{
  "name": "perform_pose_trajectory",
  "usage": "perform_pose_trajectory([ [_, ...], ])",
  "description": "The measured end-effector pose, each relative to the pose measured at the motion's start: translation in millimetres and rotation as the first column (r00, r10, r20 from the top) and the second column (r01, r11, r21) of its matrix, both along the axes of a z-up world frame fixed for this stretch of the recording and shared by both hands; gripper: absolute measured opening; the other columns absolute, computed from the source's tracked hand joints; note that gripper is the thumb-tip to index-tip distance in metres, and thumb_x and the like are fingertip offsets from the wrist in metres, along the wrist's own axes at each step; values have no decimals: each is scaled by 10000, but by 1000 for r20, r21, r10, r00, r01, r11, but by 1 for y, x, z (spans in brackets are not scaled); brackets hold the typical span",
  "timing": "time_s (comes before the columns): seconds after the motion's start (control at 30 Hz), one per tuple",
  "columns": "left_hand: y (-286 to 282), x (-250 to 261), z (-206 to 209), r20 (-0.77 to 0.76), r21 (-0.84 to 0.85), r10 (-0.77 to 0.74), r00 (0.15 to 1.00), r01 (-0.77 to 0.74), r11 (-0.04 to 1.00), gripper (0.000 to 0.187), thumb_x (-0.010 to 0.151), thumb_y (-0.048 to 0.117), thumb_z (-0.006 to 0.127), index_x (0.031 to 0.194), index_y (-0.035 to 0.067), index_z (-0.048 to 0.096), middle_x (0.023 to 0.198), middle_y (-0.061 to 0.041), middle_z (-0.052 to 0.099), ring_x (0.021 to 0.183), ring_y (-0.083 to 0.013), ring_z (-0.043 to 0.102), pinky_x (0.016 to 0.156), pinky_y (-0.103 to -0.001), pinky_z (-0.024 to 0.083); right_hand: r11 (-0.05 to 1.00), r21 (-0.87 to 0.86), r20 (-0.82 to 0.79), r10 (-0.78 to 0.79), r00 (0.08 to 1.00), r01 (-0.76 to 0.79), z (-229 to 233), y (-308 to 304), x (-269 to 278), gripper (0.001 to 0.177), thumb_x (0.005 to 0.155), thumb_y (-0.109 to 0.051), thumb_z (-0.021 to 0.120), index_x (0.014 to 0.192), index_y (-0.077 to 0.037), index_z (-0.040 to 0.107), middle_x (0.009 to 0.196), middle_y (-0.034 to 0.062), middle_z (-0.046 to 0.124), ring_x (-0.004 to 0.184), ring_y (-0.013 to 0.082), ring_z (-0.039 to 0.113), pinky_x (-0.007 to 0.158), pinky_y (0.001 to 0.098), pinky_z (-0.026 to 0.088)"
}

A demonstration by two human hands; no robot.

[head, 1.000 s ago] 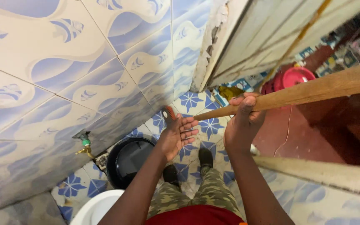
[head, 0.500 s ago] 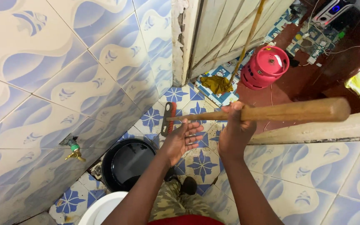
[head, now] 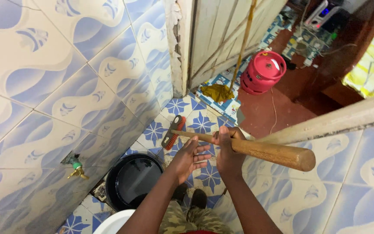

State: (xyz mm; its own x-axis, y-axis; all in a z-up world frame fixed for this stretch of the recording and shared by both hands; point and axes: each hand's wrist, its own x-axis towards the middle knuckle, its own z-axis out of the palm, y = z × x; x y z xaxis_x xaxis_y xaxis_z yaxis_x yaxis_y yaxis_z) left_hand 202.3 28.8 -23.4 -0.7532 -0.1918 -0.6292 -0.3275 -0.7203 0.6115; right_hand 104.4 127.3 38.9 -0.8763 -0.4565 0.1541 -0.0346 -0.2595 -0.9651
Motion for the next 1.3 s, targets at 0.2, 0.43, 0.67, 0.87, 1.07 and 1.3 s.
perform_pose_trajectory([
  [0.2, 4, -19, -33, -118, 163, 16, 993, 3, 987, 616, 1092, 528, 418, 1400, -3, 472, 1098, -103, 690, 1025, -247, 688, 869, -412, 545, 955, 229, -5, -191, 982, 187, 2, 10, 34, 330, 1038, -335, 610, 892, -50, 528, 823, 48, 647, 801, 116, 590, 783, 302, 495],
  [0.43, 32, -27, -34, 22, 150, -124, 992, 119, 982, 215, 1005, 299, 576, 1179, 188, 513, 835, -16, 634, 740, -156, 613, 759, -380, 542, 917, 216, -14, -339, 941, 334, 2, 48, 66, 300, 1055, -301, 597, 916, -36, 577, 853, 52, 667, 824, 112, 615, 791, 294, 513],
  [0.67, 63, -27, -54, 58, 53, -341, 938, 339, 939, 154, 985, 267, 595, 1044, 129, 565, 734, 7, 603, 590, -116, 538, 598, -340, 528, 892, 226, -74, -386, 920, 392, -5, 91, 94, 212, 1042, -204, 612, 943, -16, 627, 909, 71, 715, 846, 120, 621, 814, 295, 515],
  [0.87, 84, 0, -40, 157, -169, -395, 905, 419, 892, 268, 990, 343, 566, 1125, 111, 568, 790, -42, 596, 571, -139, 524, 558, -334, 529, 912, 231, -187, -299, 936, 338, -12, 121, 126, 119, 989, -137, 630, 978, -27, 587, 1016, 86, 711, 939, 145, 634, 868, 294, 518],
  [1.07, 107, 25, -45, 293, 47, -16, 956, 2, 999, 290, 978, 274, 588, 1205, 163, 447, 928, -106, 614, 758, -228, 651, 690, -405, 591, 925, 297, -245, -165, 955, 236, -22, 130, 148, 95, 902, -74, 690, 903, -39, 601, 916, 79, 674, 820, 155, 645, 784, 313, 543],
  [1.3, 117, 63, -97, 57, 261, -15, 998, -1, 965, 173, 968, 144, 604, 892, 21, 510, 761, -91, 535, 566, -211, 551, 519, -383, 531, 949, 315, -314, 130, 941, -26, -10, 141, 170, 181, 819, -86, 784, 824, -44, 607, 896, 96, 677, 874, 228, 673, 853, 372, 547],
])
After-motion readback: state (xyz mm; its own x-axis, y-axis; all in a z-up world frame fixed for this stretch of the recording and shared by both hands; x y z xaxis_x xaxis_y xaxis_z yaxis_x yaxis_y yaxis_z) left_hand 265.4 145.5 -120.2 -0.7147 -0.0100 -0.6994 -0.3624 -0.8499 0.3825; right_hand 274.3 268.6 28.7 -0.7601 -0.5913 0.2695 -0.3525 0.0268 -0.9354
